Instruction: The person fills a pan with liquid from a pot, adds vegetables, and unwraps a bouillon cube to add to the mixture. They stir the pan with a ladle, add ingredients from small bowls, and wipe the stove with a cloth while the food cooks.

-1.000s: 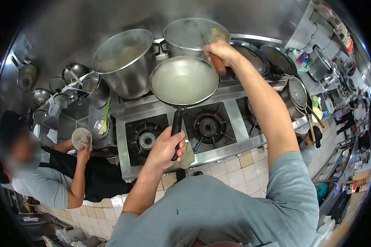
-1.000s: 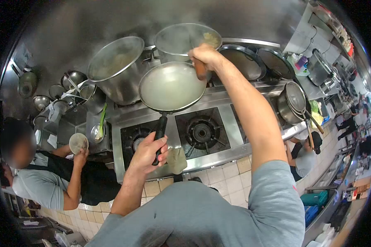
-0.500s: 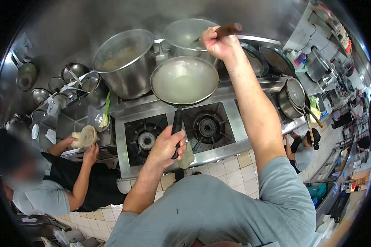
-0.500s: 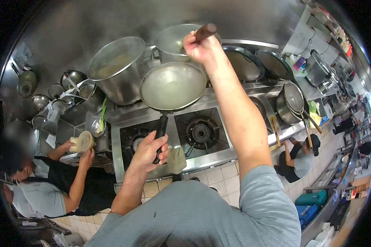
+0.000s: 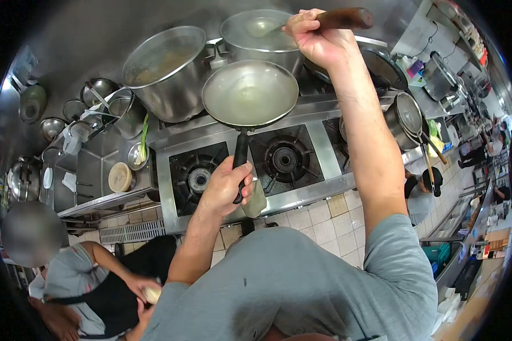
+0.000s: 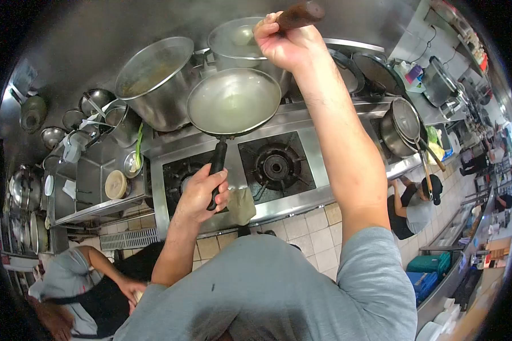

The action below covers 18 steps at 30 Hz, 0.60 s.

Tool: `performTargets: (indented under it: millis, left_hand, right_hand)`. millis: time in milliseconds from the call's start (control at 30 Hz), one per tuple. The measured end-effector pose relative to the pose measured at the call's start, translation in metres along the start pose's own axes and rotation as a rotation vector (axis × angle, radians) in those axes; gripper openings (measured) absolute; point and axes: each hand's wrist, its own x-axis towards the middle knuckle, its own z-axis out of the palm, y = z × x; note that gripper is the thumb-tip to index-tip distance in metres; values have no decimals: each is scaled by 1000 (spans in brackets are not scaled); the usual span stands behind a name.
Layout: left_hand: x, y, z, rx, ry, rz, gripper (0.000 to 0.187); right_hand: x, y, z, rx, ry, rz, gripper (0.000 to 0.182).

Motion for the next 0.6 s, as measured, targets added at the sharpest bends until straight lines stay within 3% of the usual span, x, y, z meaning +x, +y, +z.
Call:
performTargets:
  millis: [33,67,267,300,367,433,533,600]
  left_hand:
    - [0,0,-1,-8,-6,4,10]
    - [0,0,-1,-15,-12,9,10]
    - [0,-2,2,5,15,17,10]
    - [1,-2,2,5,16,15,10]
    - [1,-1,3,-3,17,11,9]
    - [1,-1,2,7,16,12,9]
    - [1,-1,3,26,20,22,9]
    - [1,-1,4,34,26,30,8]
  right_hand:
    - [-11,3,1,10,5,3,83]
    - [-19,5,-1,24,-46,21,86]
    - [-89,30,-13,64,-99,135,10]
    - [-102,34,-12,123,-24,198,32]
    - [-125,45,-20,179,-1,200,54]
    - [-145,55,-31,112,81,181,53]
    - [-169,62,-59,-55,76,275,37]
    - [-186,68,-67,-260,173,219,45]
